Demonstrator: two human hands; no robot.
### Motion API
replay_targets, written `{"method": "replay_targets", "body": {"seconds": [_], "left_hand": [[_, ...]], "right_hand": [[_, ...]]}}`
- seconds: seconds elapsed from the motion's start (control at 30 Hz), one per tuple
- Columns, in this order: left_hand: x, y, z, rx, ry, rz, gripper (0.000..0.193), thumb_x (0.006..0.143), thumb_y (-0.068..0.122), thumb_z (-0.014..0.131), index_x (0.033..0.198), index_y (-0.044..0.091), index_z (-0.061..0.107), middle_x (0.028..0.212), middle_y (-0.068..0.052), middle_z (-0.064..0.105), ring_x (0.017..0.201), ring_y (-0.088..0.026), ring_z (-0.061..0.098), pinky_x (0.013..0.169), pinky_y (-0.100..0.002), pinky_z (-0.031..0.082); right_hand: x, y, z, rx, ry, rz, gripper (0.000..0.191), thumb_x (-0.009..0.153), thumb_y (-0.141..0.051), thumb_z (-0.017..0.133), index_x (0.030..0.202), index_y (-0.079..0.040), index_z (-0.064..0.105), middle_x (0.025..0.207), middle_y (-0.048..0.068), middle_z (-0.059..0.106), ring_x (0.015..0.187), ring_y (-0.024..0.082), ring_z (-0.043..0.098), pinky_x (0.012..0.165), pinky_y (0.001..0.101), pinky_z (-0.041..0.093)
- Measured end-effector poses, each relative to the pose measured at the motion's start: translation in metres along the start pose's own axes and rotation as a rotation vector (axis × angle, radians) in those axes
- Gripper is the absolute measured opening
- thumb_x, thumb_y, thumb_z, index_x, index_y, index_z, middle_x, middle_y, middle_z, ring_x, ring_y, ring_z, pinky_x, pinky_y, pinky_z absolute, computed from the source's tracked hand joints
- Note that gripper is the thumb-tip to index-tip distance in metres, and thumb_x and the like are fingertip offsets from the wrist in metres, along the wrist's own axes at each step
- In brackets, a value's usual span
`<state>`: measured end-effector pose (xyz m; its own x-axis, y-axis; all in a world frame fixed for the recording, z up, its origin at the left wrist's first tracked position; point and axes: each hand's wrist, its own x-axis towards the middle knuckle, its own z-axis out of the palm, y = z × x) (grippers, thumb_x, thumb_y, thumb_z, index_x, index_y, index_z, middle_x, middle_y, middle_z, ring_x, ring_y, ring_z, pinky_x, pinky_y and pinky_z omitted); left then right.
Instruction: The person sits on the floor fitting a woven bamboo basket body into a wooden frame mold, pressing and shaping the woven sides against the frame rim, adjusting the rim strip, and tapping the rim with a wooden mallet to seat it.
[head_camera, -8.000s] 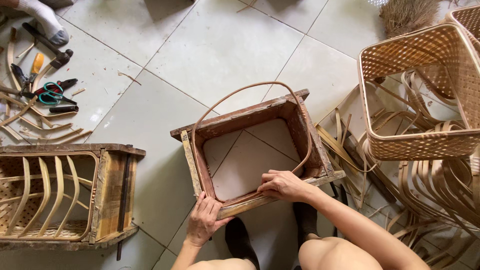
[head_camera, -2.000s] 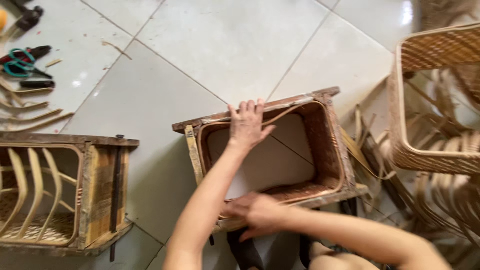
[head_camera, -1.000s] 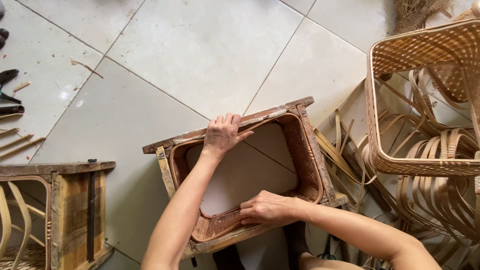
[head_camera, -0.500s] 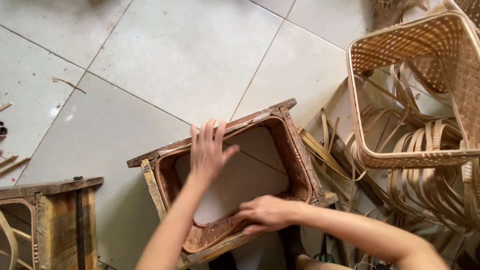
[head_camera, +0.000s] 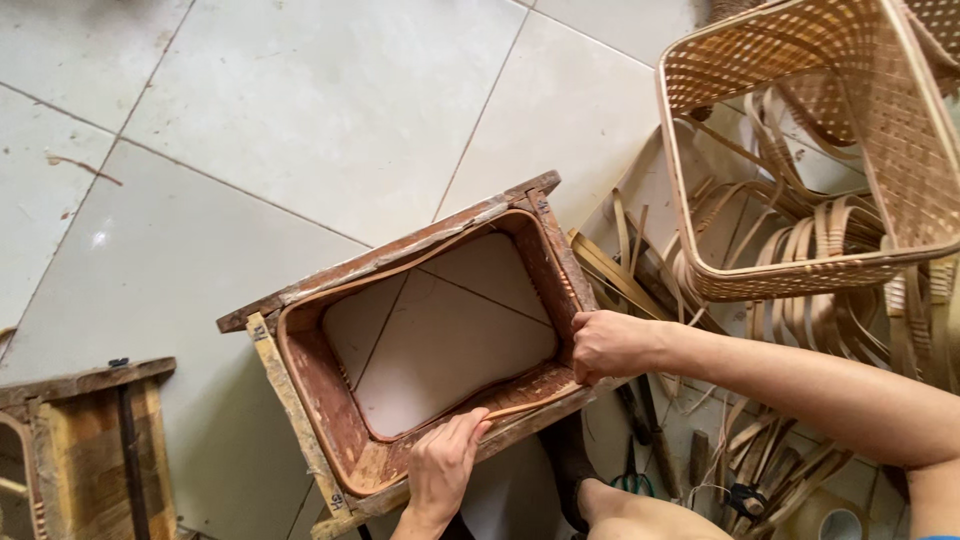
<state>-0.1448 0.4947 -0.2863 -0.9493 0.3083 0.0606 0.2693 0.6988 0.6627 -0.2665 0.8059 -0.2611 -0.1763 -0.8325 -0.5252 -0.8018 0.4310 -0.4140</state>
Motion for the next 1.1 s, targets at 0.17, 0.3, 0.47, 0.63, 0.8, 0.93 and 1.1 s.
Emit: {"method": "replay_targets", "body": {"seconds": [0.17, 0.3, 0.47, 0.63, 0.8, 0.93, 1.1], "left_hand": [[0.0, 0.005, -0.003, 0.023, 0.07, 0.084, 0.023, 0.095, 0.027, 0.066, 0.108, 0.009, 0.072, 0.09, -0.005, 0.077, 0.076, -0.022, 0.074, 0.064, -0.035, 0.059], [0.0, 0.006, -0.001, 0.04, 0.052, 0.036, 0.022, 0.095, 0.027, 0.067, 0.105, 0.009, 0.073, 0.087, -0.005, 0.077, 0.073, -0.024, 0.074, 0.062, -0.035, 0.058], [-0.004, 0.002, 0.006, 0.065, 0.045, 0.022, 0.023, 0.096, 0.029, 0.067, 0.107, 0.009, 0.074, 0.088, -0.006, 0.078, 0.072, -0.022, 0.074, 0.062, -0.033, 0.06], [-0.017, -0.01, 0.015, 0.151, -0.091, 0.137, 0.078, 0.074, 0.054, 0.084, 0.123, -0.003, 0.063, 0.109, -0.017, 0.073, 0.081, -0.027, 0.072, 0.059, -0.035, 0.059], [-0.026, -0.017, 0.017, 0.229, -0.096, 0.176, 0.084, 0.064, 0.034, 0.092, 0.134, 0.002, 0.057, 0.113, -0.012, 0.071, 0.085, -0.023, 0.071, 0.073, -0.035, 0.059], [-0.024, -0.016, 0.015, 0.245, -0.119, 0.223, 0.085, 0.068, 0.033, 0.092, 0.138, 0.002, 0.055, 0.11, -0.009, 0.07, 0.088, -0.022, 0.071, 0.075, -0.035, 0.058], [-0.021, -0.012, 0.012, 0.236, -0.144, 0.176, 0.085, 0.064, 0.031, 0.092, 0.135, 0.003, 0.055, 0.109, -0.01, 0.071, 0.084, -0.024, 0.069, 0.074, -0.037, 0.057]], "right_hand": [[-0.011, -0.002, -0.002, 0.027, 0.118, -0.051, 0.012, 0.088, -0.031, 0.07, 0.087, -0.022, 0.078, 0.076, -0.004, 0.072, 0.078, 0.019, 0.064, 0.091, 0.0389, 0.041], [-0.013, -0.004, 0.0, 0.028, 0.17, -0.079, 0.012, 0.087, -0.029, 0.071, 0.089, -0.019, 0.078, 0.081, -0.004, 0.073, 0.085, 0.019, 0.064, 0.095, 0.0403, 0.039], [-0.015, -0.007, -0.005, 0.037, 0.138, -0.048, 0.012, 0.088, -0.028, 0.071, 0.088, -0.017, 0.076, 0.082, -0.003, 0.072, 0.087, 0.02, 0.064, 0.096, 0.04, 0.039], [-0.016, -0.01, -0.006, 0.052, 0.145, -0.024, 0.012, 0.09, -0.026, 0.07, 0.088, -0.015, 0.075, 0.082, -0.001, 0.072, 0.085, 0.021, 0.064, 0.098, 0.0402, 0.04], [-0.018, -0.005, -0.014, 0.114, 0.185, -0.054, 0.011, 0.089, -0.024, 0.071, 0.089, -0.014, 0.075, 0.083, 0.001, 0.073, 0.086, 0.022, 0.065, 0.098, 0.0422, 0.04], [-0.014, -0.02, -0.022, 0.055, 0.139, -0.011, 0.015, 0.082, -0.02, 0.073, 0.097, -0.016, 0.076, 0.097, 0.001, 0.074, 0.1, 0.021, 0.066, 0.104, 0.0416, 0.04], [0.025, -0.075, 0.007, 0.174, 0.498, -0.016, 0.089, 0.075, -0.035, 0.078, 0.146, 0.004, 0.041, 0.135, 0.022, 0.059, 0.11, 0.034, 0.063, 0.094, 0.0467, 0.045]]}}
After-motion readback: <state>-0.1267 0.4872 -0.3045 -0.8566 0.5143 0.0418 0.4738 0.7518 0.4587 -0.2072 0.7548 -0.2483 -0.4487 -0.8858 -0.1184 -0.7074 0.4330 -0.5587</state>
